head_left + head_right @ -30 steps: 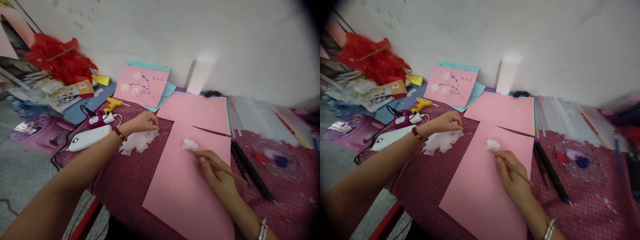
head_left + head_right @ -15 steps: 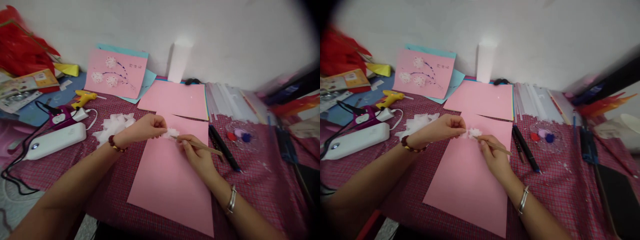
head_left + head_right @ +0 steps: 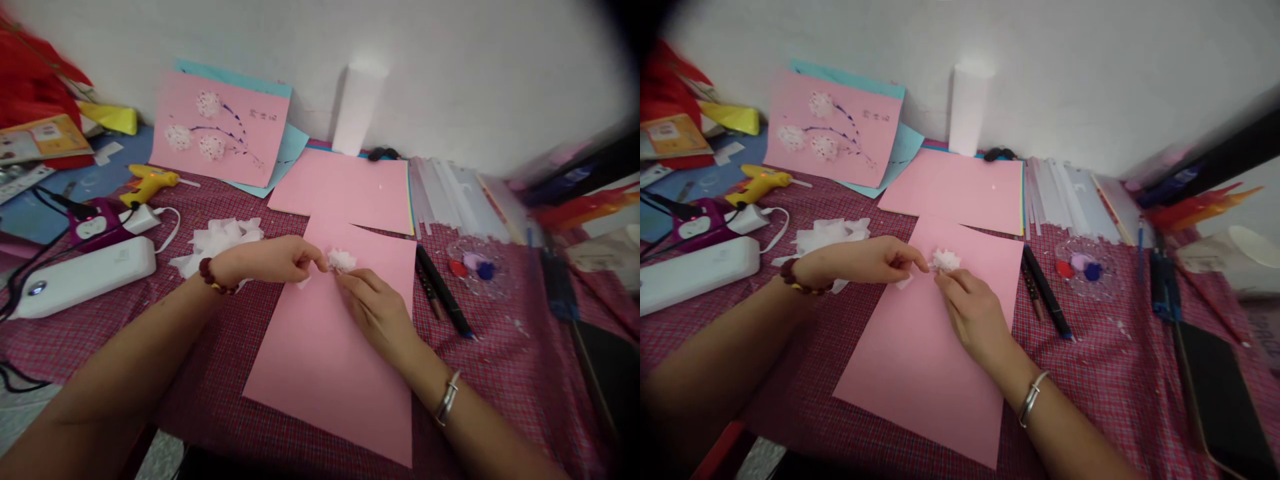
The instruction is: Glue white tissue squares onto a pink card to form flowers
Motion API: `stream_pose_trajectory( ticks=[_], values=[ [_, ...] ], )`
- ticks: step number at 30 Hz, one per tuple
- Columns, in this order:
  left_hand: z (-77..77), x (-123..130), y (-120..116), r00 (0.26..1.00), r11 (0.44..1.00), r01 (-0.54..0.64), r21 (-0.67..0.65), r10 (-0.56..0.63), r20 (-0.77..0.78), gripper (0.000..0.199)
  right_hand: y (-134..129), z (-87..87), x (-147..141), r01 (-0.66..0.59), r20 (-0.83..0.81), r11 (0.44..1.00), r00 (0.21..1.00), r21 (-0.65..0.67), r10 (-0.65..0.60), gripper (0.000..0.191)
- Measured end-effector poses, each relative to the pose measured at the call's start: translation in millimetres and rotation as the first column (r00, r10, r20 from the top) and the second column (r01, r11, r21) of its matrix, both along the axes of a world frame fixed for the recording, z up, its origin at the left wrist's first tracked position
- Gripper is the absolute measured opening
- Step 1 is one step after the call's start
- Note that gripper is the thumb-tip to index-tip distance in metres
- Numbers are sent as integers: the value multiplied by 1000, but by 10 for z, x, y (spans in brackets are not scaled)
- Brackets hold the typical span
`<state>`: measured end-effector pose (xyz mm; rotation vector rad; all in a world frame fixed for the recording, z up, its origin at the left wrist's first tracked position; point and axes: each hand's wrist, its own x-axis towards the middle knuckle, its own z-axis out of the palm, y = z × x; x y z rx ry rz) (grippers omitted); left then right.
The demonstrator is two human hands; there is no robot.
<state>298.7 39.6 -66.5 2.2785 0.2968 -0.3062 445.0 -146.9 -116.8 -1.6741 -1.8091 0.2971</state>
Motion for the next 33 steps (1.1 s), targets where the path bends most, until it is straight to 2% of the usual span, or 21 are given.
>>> stream_pose_trajectory(
  ticks=[4,7,11,16,18,21,24,26,30,33],
  values=[
    [-61,16,5,1000,999,-9,48,8,13,55,-4,-35,9,-15,94,1000,995,-2,15,29],
    [-46,16,14,998,997,-48,62,46,34,53,-4,-30,1,-24,138,999,990,-21,27,29],
    [-25,4,21,998,998,-62,12,62,30,44,3,-4,-24,-18,211,999,977,-43,27,29],
    [-98,36,-17,999,998,-43,46,42,28,53,20,-1,-38,-12,212,1000,977,-22,17,28],
    [-103,53,-38,998,997,-57,59,54,44,57,13,7,-40,10,124,1000,992,17,-13,25],
    [-71,67,-64,996,995,-65,71,61,61,59,-16,24,-44,130,-145,990,982,62,-120,21],
    [-39,75,-80,997,995,-64,72,60,55,59,-42,32,-47,274,-415,961,879,34,-235,19],
    [-38,82,-85,997,995,-67,71,63,48,59,-46,29,-46,323,-525,946,808,18,-266,18],
    [-88,80,-50,994,995,-94,18,93,48,55,-27,23,-37,327,-594,945,758,-10,-269,17],
    [-127,54,17,983,975,-167,-144,176,51,44,-5,16,-28,305,-590,951,760,-45,-272,17]
  ],
)
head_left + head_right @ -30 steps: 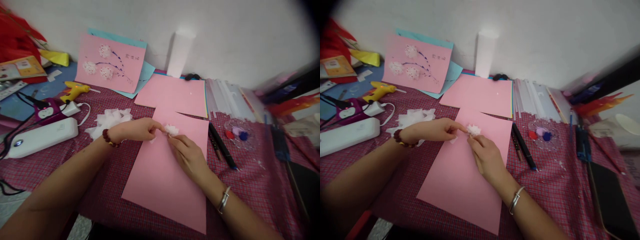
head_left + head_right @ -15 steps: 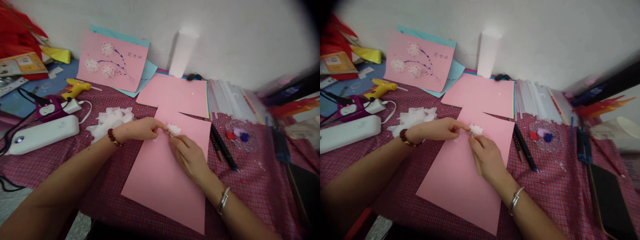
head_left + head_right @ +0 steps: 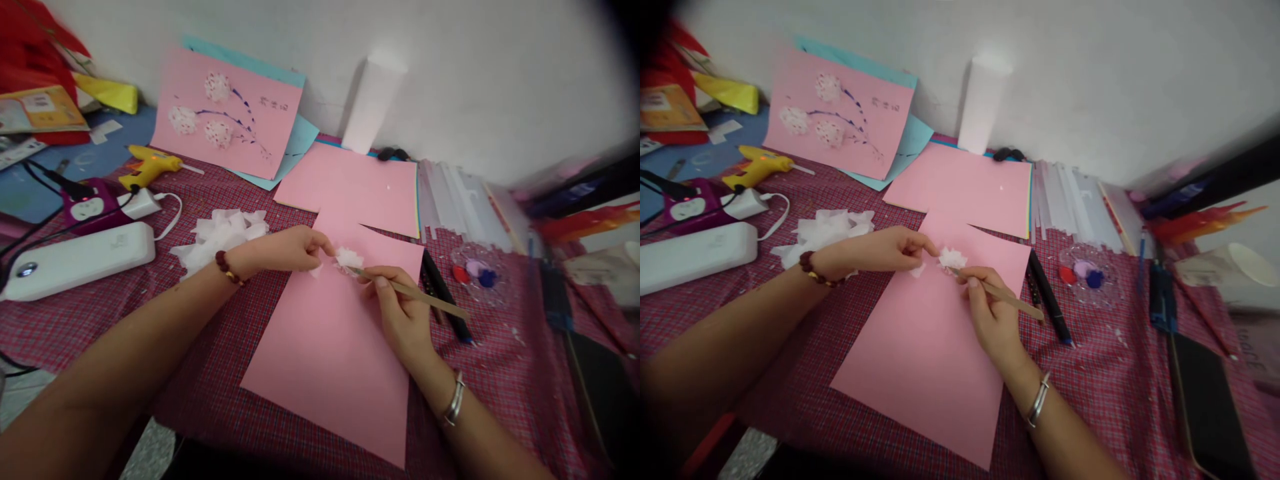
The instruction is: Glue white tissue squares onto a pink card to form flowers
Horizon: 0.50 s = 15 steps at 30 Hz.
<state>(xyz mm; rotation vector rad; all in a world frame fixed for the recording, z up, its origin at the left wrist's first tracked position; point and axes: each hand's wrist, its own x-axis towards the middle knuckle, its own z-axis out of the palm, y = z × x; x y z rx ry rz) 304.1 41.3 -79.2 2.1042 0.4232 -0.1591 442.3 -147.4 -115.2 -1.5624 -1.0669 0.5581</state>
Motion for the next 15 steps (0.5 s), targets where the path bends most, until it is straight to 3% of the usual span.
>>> stream_pose_trajectory(
  ticks=[3,6,8,12,15],
  values=[
    [-2,-24,44,998,991,-40,-125,46,47,33,20,-7,7,-35,28,998,999,-52,36,15],
    [7,-16,18,994,989,55,-140,-41,100,33,34,-13,11,-55,82,996,995,-71,61,14],
    [2,6,-24,992,993,87,-80,-79,99,36,40,-19,16,-65,118,996,990,-68,73,14],
    [-11,49,-91,998,993,6,114,-13,56,36,47,-33,31,-71,150,995,985,-67,81,15],
    [-5,67,-116,998,977,16,214,-30,60,32,53,-29,35,-79,162,994,983,-81,91,16]
  ],
)
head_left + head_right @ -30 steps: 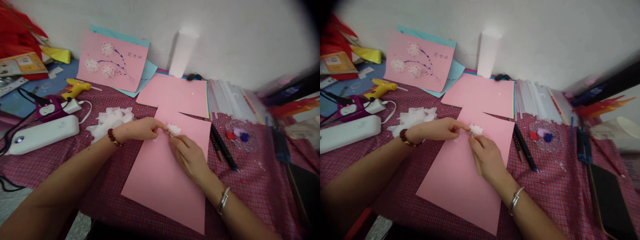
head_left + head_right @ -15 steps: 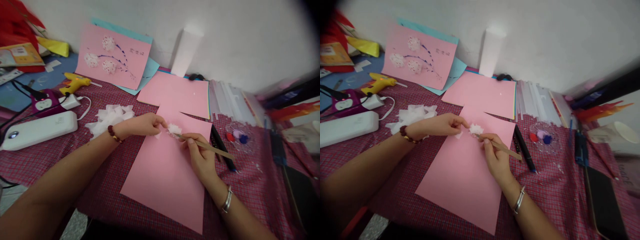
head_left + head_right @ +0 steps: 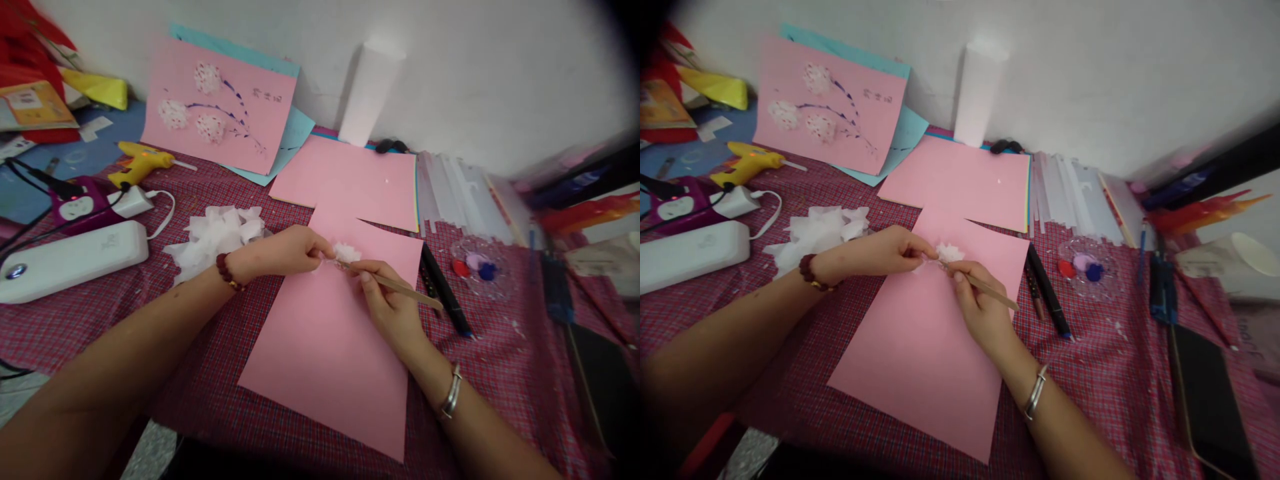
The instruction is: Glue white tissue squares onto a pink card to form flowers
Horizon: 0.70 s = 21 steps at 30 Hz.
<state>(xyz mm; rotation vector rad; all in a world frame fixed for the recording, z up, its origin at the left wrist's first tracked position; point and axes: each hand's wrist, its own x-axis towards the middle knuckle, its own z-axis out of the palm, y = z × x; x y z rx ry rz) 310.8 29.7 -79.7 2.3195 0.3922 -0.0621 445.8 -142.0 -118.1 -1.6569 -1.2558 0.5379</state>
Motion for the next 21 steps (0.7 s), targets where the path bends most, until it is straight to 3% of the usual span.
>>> stream_pose_trajectory(
  ticks=[3,6,10,14,18,21],
  values=[
    [3,10,-30,999,996,47,76,-48,10,32,-1,26,-12,0,-4,1000,1000,1,0,17],
    [-11,14,-67,998,990,56,128,-60,26,38,-18,58,-27,76,-65,992,996,104,-69,18],
    [-16,-1,-65,999,994,34,106,-38,38,41,-50,70,-28,153,-135,967,983,202,-127,17],
    [10,-38,51,984,976,-137,-171,154,89,36,-62,57,-31,71,-100,989,993,127,-58,17],
    [-23,-61,168,929,823,-225,-522,342,140,22,-40,68,-51,-46,29,998,999,36,45,17],
    [-82,-65,200,923,752,-198,-628,360,139,16,-12,65,-58,-63,85,998,995,32,60,17]
  ],
)
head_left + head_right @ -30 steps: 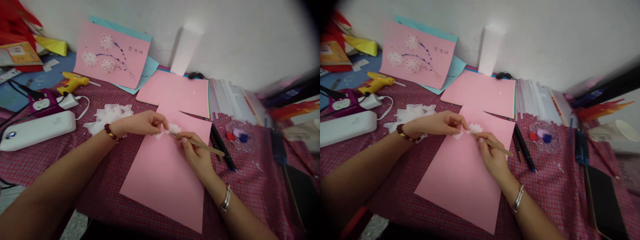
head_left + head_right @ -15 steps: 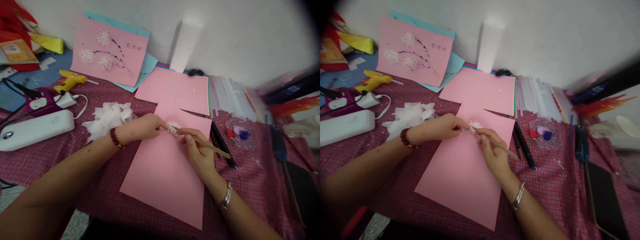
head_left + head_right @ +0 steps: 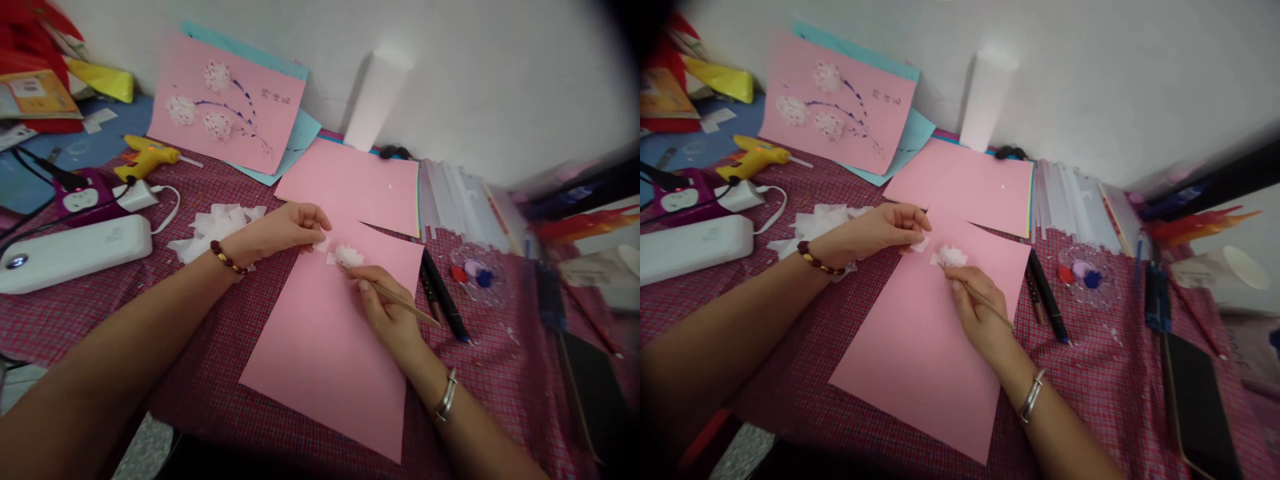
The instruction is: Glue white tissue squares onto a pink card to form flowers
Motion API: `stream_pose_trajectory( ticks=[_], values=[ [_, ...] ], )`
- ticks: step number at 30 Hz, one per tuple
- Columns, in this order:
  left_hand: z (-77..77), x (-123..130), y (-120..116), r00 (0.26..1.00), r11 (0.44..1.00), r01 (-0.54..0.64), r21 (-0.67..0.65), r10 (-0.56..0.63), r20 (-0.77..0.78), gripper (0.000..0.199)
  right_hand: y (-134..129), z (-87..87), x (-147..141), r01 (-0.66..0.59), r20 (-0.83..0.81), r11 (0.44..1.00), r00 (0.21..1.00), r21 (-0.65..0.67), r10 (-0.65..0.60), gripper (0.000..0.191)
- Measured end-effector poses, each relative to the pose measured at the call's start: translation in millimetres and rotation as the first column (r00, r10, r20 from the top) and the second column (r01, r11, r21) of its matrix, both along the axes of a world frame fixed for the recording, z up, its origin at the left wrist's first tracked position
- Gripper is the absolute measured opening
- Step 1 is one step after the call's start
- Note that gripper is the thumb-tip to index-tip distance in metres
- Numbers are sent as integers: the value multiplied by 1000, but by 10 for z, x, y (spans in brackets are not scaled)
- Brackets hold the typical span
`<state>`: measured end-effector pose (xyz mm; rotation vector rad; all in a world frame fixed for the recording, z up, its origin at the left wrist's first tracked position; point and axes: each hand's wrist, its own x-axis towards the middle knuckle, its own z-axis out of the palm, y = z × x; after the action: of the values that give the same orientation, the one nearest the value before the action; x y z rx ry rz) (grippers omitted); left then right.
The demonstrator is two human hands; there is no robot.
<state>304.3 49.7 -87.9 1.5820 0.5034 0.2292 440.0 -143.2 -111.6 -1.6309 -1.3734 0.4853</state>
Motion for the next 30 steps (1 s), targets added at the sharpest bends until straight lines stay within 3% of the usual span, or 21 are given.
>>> stream_pose_trajectory(
  ticks=[12,17,20,24,30],
  values=[
    [-120,-37,76,999,997,34,-69,-37,-39,20,25,-61,26,-55,231,998,971,-35,62,24],
    [-93,-44,71,981,983,165,81,-155,-119,12,27,-82,23,-84,314,995,945,-48,95,28],
    [0,-9,4,980,969,169,181,-146,-136,10,19,-80,14,-92,335,995,936,-50,103,25],
    [67,34,-70,992,973,118,197,-106,-71,8,-7,-39,-4,-26,179,999,983,-27,30,21],
    [10,6,-16,988,982,139,126,-130,-83,13,-2,-21,11,111,-97,994,989,2,-110,18]
  ],
)
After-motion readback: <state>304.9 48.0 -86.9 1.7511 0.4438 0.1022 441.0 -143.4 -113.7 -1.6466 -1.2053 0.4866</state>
